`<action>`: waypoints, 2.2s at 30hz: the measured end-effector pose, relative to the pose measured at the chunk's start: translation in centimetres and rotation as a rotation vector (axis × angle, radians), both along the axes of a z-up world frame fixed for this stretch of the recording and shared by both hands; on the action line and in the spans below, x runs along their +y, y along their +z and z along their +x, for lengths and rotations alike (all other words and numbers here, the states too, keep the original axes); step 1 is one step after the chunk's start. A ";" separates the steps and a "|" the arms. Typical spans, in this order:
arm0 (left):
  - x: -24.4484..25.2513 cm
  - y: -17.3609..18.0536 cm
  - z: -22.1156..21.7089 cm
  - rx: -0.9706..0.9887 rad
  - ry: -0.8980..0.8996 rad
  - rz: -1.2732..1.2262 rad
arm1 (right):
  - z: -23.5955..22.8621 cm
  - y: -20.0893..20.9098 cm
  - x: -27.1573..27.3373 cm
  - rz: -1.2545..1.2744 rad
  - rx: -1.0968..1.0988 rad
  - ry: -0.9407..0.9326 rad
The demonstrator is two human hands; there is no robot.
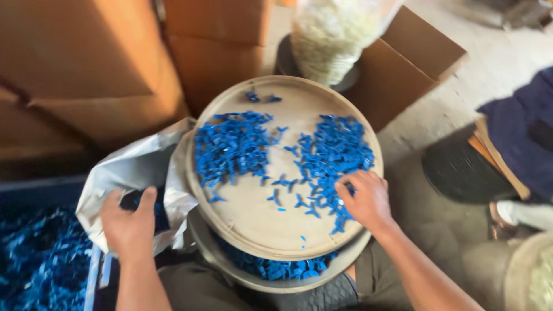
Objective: The person sits on the floor and uses both hands to pick up small blue plastic pieces from a round tray, separating them into two piles. The person repeatedly picks, inspects, and places the pieces back onto the tray.
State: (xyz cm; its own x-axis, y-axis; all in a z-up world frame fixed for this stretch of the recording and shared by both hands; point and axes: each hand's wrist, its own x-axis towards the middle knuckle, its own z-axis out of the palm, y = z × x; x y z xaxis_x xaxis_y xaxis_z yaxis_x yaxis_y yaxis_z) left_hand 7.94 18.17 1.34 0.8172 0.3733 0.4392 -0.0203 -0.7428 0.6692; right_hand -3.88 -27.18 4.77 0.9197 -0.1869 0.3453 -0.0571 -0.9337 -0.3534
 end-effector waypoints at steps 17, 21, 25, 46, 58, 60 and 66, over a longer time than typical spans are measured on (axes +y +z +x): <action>-23.2 -2.6 -5.0 0.193 -0.649 0.234 | -5.3 -6.3 -3.6 0.255 -0.013 -0.128; -25.6 -3.3 -3.7 0.201 -0.629 0.328 | -5.2 -8.0 -4.6 0.330 -0.044 -0.101; -28.7 -3.7 -5.5 0.209 -0.724 0.242 | -5.1 -7.8 -4.7 0.359 -0.045 -0.097; -26.5 -3.7 0.3 0.456 -0.643 0.208 | -4.7 -7.0 -4.9 0.400 -0.035 -0.122; -32.1 -4.3 -1.5 0.378 -0.832 -0.049 | -4.6 -7.4 -4.8 0.363 -0.031 -0.116; -32.2 -3.8 -0.9 0.312 -0.727 0.109 | -4.6 -7.4 -5.0 0.364 -0.031 -0.116; -31.6 -0.4 3.5 0.509 -0.642 0.416 | -4.6 -7.3 -4.8 0.369 -0.023 -0.106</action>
